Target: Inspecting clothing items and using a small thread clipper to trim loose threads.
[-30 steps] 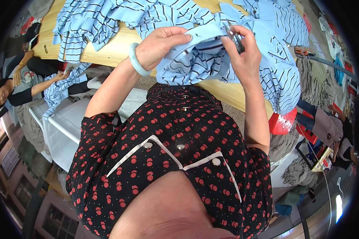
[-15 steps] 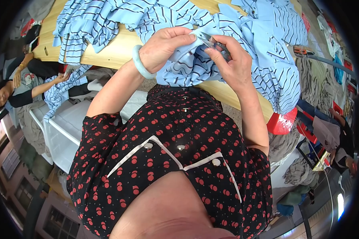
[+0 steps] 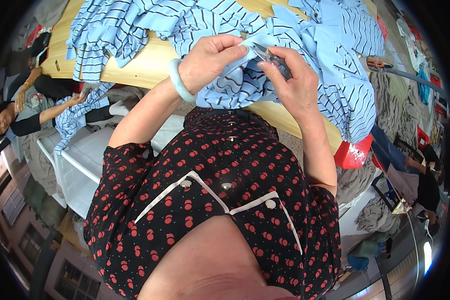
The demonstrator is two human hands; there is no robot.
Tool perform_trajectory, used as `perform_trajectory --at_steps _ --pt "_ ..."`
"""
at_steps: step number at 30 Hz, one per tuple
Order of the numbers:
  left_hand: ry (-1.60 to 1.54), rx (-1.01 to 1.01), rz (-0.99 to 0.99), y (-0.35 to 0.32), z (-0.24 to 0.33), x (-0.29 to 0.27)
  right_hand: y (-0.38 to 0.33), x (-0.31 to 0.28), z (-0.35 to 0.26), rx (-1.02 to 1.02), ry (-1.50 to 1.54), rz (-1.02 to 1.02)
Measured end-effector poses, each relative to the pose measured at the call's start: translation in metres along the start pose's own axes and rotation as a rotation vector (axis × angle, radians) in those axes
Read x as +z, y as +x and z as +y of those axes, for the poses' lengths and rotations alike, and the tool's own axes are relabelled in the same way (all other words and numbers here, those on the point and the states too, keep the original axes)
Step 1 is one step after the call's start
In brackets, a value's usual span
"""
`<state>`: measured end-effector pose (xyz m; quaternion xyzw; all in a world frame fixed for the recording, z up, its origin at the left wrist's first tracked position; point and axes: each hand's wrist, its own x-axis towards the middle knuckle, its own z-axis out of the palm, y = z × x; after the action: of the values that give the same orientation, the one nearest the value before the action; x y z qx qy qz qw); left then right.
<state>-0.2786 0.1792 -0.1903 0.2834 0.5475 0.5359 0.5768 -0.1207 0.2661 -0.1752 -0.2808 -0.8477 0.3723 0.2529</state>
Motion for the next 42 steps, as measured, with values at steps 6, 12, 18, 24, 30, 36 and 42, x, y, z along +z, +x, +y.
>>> perform_trajectory --at_steps 6,12,18,24,30,36,42 --pt "0.201 0.114 0.036 0.0 -0.003 0.002 -0.002 0.0 0.008 -0.053 -0.13 0.023" --pt "0.128 0.045 0.043 0.001 0.0 -0.001 0.004 0.0 0.01 -0.04 -0.037 0.071" --pt "0.181 0.046 -0.045 0.004 0.001 -0.004 0.011 0.0 0.003 0.075 0.161 0.01" --pt "0.101 -0.076 -0.099 0.007 0.007 -0.019 0.014 -0.011 0.012 -0.076 0.089 -0.248" --pt "0.216 -0.082 -0.302 0.012 0.016 -0.027 0.021 -0.019 0.012 -0.058 0.052 -0.403" --pt "0.243 -0.126 -0.347 0.013 0.014 -0.027 0.023 -0.021 0.016 -0.002 0.013 -0.5" --pt "0.25 -0.162 -0.286 0.015 0.008 -0.032 0.019 -0.02 0.021 0.038 0.087 -0.364"
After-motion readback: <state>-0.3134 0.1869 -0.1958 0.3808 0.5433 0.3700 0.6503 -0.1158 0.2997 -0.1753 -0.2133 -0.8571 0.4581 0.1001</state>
